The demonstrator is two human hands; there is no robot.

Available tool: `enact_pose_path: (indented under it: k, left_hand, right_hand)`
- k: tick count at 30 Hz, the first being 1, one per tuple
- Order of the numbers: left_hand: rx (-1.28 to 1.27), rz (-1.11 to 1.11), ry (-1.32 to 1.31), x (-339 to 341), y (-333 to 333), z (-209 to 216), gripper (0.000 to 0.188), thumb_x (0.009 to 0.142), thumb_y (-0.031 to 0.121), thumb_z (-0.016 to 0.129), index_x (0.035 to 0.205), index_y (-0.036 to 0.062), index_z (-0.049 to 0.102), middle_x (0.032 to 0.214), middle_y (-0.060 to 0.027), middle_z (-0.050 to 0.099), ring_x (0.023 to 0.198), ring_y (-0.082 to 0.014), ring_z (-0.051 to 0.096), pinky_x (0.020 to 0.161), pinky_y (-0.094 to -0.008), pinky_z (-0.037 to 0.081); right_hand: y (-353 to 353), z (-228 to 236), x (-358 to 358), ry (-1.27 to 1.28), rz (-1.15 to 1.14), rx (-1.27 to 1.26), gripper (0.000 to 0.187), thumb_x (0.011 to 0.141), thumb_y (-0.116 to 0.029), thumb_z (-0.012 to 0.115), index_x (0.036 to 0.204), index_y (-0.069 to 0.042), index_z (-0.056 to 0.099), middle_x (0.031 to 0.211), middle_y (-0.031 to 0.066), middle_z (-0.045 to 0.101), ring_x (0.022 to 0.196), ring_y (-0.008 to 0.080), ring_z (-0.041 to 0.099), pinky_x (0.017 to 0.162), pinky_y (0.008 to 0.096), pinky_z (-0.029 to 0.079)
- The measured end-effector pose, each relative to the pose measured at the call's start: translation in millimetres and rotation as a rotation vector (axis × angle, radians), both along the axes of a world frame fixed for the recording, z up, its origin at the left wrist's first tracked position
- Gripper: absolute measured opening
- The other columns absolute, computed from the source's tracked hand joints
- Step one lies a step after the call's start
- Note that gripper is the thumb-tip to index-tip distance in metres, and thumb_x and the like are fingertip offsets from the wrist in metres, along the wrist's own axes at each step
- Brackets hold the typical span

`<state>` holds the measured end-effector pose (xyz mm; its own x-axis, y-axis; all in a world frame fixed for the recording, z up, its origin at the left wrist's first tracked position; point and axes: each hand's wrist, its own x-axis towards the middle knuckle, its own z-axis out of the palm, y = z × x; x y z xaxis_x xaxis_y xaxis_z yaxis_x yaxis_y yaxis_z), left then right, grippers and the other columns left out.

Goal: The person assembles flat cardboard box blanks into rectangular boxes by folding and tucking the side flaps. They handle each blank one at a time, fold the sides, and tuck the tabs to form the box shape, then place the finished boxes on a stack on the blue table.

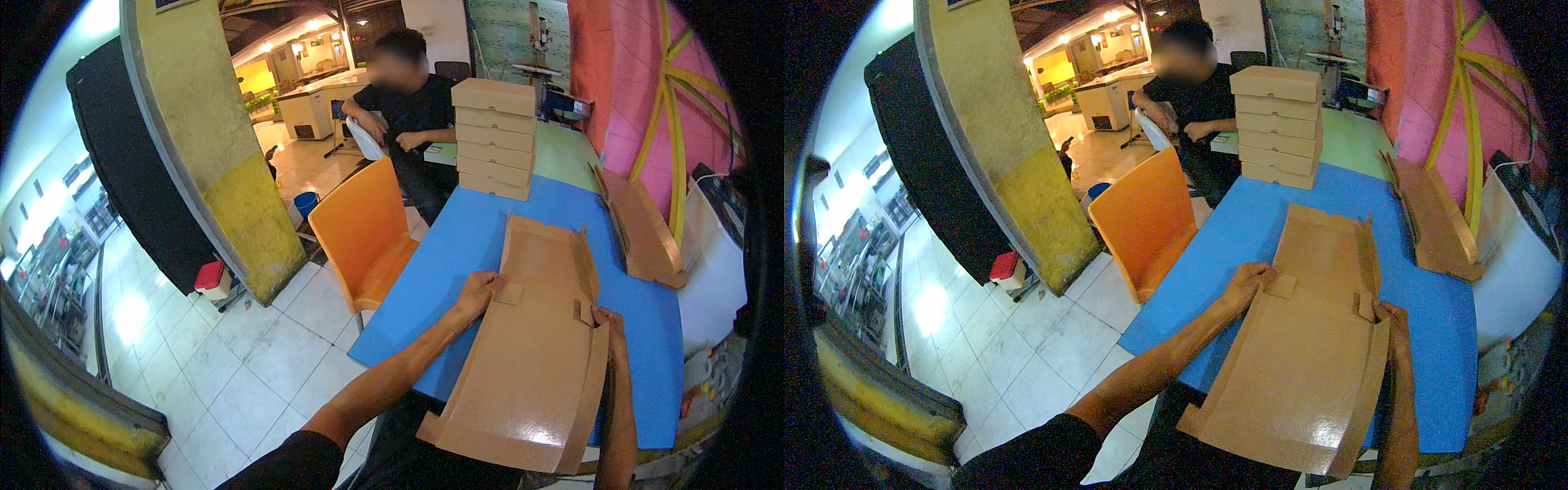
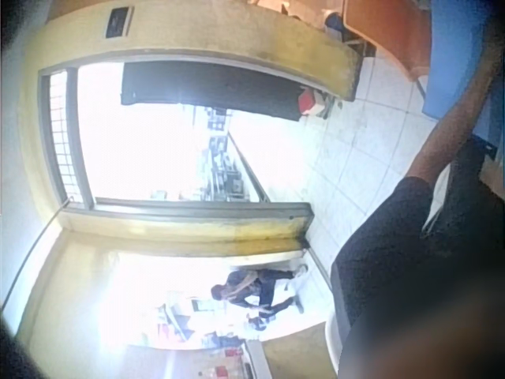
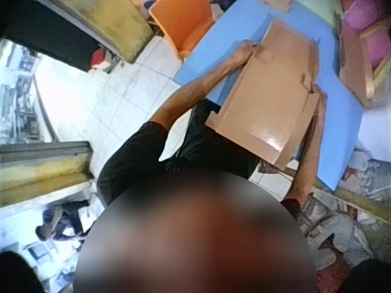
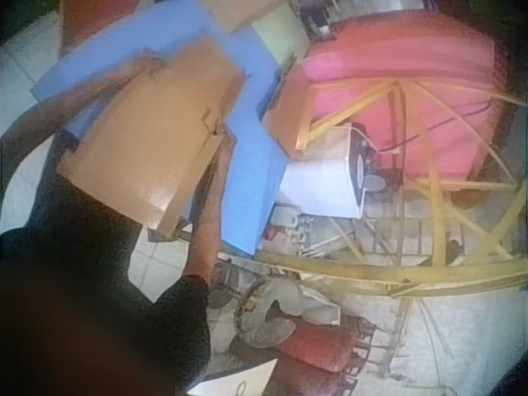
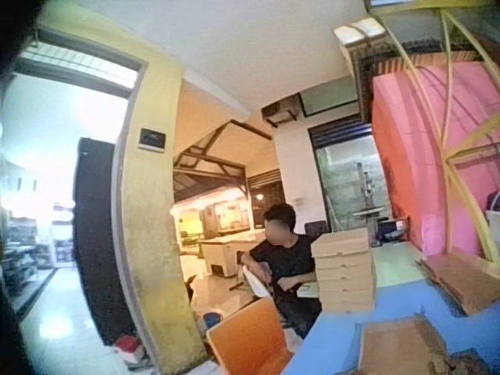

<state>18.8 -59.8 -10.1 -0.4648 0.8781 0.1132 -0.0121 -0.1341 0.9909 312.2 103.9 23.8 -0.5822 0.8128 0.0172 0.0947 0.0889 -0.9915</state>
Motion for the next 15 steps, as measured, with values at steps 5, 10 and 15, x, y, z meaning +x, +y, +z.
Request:
enact_pose_path:
  k: [5,10,15]
  left_hand:
    - [-0.015,0.032,0.065,-2,2,-4,0.035,0.096,0.034,0.06,0.088,0.0002,0.066,0.075,-0.003,0.063,0.063,-0.0101,0.054,0.053,-0.0293,0.044]
    - [-0.043,0.032,0.112,-2,3,-3,0.034,0.097,0.033,0.059,0.086,0.0011,0.065,0.075,-0.0021,0.063,0.063,-0.0097,0.054,0.053,-0.0292,0.044]
    - [-0.02,0.041,0.129,0,1,-1,0.034,0.097,0.032,0.057,0.085,0.0017,0.065,0.074,-0.0019,0.063,0.062,-0.0094,0.054,0.053,-0.0292,0.044]
  right_hand:
    - [-8,7,-1,0.02,0.023,0.001,0.036,0.093,-0.036,0.062,0.083,-0.002,0.068,0.071,0.0008,0.063,0.055,0.0095,0.053,0.05,0.0269,0.044]
    - [-8,6,-2,-0.012,0.004,0.004,0.035,0.093,-0.036,0.062,0.081,-0.003,0.068,0.07,0.0002,0.063,0.055,0.0094,0.052,0.049,0.0275,0.042]
    - [1,-2,1,0.006,0.021,-0.005,0.034,0.093,-0.035,0.062,0.081,-0.005,0.068,0.07,-0.0008,0.063,0.055,0.0089,0.052,0.049,0.0265,0.042]
